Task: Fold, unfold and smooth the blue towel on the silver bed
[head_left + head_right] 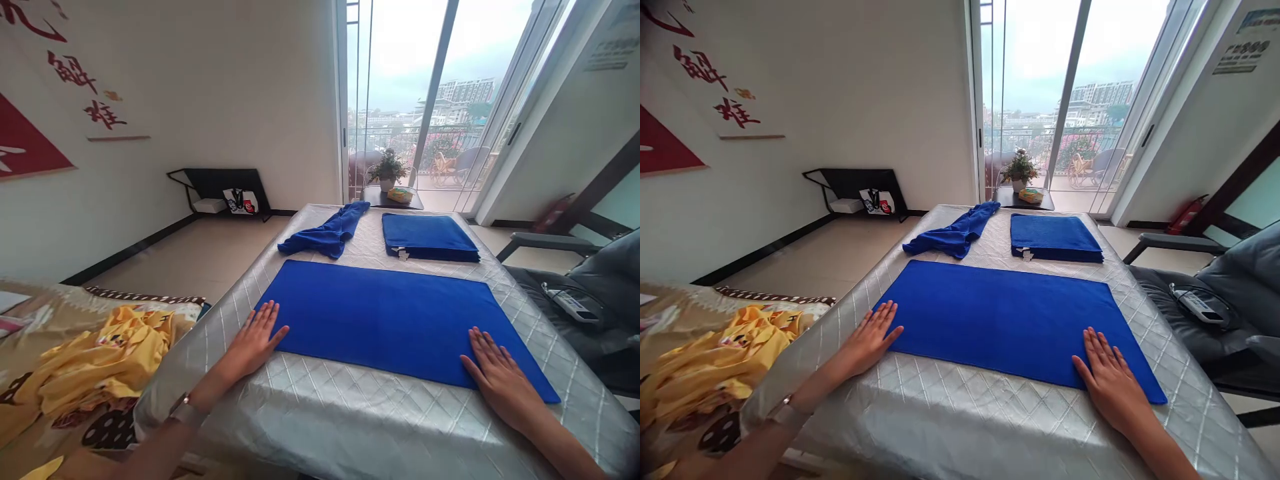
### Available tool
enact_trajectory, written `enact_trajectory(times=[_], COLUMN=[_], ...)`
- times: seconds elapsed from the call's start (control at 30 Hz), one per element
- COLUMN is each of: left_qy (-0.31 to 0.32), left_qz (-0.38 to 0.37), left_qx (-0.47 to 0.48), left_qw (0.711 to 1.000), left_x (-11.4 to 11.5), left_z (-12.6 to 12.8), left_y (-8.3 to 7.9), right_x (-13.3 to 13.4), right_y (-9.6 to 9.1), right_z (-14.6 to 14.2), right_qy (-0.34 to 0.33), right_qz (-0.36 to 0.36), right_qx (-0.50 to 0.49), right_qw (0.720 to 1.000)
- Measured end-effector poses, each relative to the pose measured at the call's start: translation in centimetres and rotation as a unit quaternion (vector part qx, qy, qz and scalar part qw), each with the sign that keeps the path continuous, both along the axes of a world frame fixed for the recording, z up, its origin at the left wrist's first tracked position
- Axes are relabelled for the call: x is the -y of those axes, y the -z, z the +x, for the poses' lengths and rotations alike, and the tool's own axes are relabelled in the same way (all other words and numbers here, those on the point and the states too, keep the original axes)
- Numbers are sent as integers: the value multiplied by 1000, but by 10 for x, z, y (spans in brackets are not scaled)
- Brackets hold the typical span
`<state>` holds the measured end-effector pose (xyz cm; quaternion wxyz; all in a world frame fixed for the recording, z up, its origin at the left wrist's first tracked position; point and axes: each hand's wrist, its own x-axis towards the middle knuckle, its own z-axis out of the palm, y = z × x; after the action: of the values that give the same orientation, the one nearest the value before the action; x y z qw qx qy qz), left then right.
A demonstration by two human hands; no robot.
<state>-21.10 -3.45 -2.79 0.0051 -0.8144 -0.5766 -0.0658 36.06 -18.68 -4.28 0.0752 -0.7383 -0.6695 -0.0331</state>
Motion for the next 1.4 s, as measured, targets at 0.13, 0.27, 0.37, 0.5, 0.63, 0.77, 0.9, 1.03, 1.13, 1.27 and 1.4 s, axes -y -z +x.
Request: enact_trajectory(times=[0.13, 0.27, 0.37, 0.5, 0.63, 0.77, 0.9, 1.03, 1.13, 1.27, 1.4], left_qy=[-44, -46, -48, -51, -55, -60, -61, -57, -61, -63, -61], left_qz=[3, 19, 23, 20, 14, 16, 24, 13, 10, 12, 19], left_qx=[12, 14, 11, 7, 10, 23, 38, 44, 45, 46, 47], left_qw=[999, 999, 999, 998, 998, 998, 997, 997, 997, 997, 997], left_x=[-5, -2, 0, 0, -1, 0, 0, -1, -1, -2, -3], left_z=[-38, -37, -34, -35, -32, -26, -23, -21, -20, -18, -19], left_y=[7, 8, 7, 8, 6, 4, 2, -1, -3, -4, -1], right_x=[18, 25, 28, 30, 26, 22, 14, -7, -31, -68, -99], right_y=[18, 19, 19, 22, 22, 16, 1, -29, -56, -81, -82], right_z=[62, 72, 72, 76, 77, 74, 60, 8, -55, -134, -179], right_qy=[5, 16, -9, -9, -1, 21, 38, 23, -7, -67, -99], right_qz=[32, 28, 24, 17, 18, 0, 1, 16, -3, -43, -52], right_qx=[3, 11, 13, 11, 16, 7, 13, 18, -8, -33, -46], right_qw=[999, 999, 1000, 1000, 1000, 1000, 999, 999, 1000, 996, 993])
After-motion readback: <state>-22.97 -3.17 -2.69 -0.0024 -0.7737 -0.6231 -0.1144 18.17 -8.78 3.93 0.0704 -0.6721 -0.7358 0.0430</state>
